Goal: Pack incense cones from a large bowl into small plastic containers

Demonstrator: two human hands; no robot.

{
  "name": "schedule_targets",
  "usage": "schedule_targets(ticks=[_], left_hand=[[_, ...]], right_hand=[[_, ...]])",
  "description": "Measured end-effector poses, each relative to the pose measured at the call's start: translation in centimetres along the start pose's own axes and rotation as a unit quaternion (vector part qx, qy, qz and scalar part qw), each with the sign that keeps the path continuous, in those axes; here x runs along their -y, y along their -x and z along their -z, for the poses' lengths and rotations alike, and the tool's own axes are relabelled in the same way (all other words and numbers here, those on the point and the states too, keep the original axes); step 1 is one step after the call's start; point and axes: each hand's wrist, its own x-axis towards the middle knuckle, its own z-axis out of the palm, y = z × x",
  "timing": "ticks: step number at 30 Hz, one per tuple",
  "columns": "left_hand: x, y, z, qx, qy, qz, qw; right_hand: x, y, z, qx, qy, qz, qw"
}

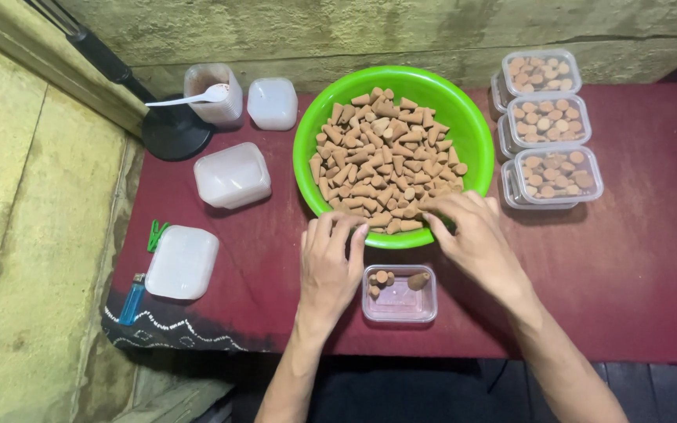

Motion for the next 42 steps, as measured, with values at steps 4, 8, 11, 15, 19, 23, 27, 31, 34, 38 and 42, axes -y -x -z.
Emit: schedule_targets(ticks=[4, 8, 11, 15, 19, 23, 27, 31, 34, 38, 42], left_hand=[[2.2, -1.0, -0.8, -0.019, -0.087, -0.057, 0.994], [2.6, -1.1, -1.3, -0.027, -0.064, -0.062, 0.996], [2.3, -0.8, -1.2, -0.027, -0.057, -0.058, 0.996], [2.2, -0.2, -0.9, -0.025, -0.052, -0.062, 0.996], [2.7, 0.0, -0.9, -0.023, -0.034, -0.063, 0.997], [5.0, 1.1, -2.8, -0.089, 0.055, -0.088, 0.991], [5.5, 1.3, -3.3, -0.133, 0.110, -0.103, 0.980], [6.0, 1.5, -4.1, -0.141, 0.107, -0.114, 0.977], [6.0, 1.6, -4.1, -0.142, 0.120, -0.119, 0.975], [6.0, 1.5, -4.2, -0.144, 0.126, -0.118, 0.974], [5.8, 1.5, -4.2, -0.147, 0.132, -0.118, 0.973]], right_hand=[[-0.1, -0.6, -0.9, -0.017, 0.037, 0.025, 0.999], [-1.7, -0.1, -2.7, -0.043, 0.031, 0.037, 0.998], [-1.8, 0.4, -3.0, -0.053, 0.030, 0.045, 0.997], [-1.7, 1.1, -2.6, -0.032, 0.020, 0.048, 0.998], [-1.1, 0.1, -1.2, -0.010, -0.008, 0.044, 0.999], [-1.7, -2.5, -0.6, 0.050, -0.033, 0.016, 0.998], [-2.1, -6.6, -1.0, 0.103, -0.040, -0.005, 0.994], [-1.5, -11.1, -3.0, 0.093, -0.024, 0.042, 0.994], [-1.9, -14.1, -5.1, 0.100, -0.005, 0.058, 0.993], [-2.0, -16.2, -6.6, 0.099, 0.012, 0.071, 0.992], [-3.2, -16.3, -8.1, 0.123, 0.007, 0.082, 0.989]])
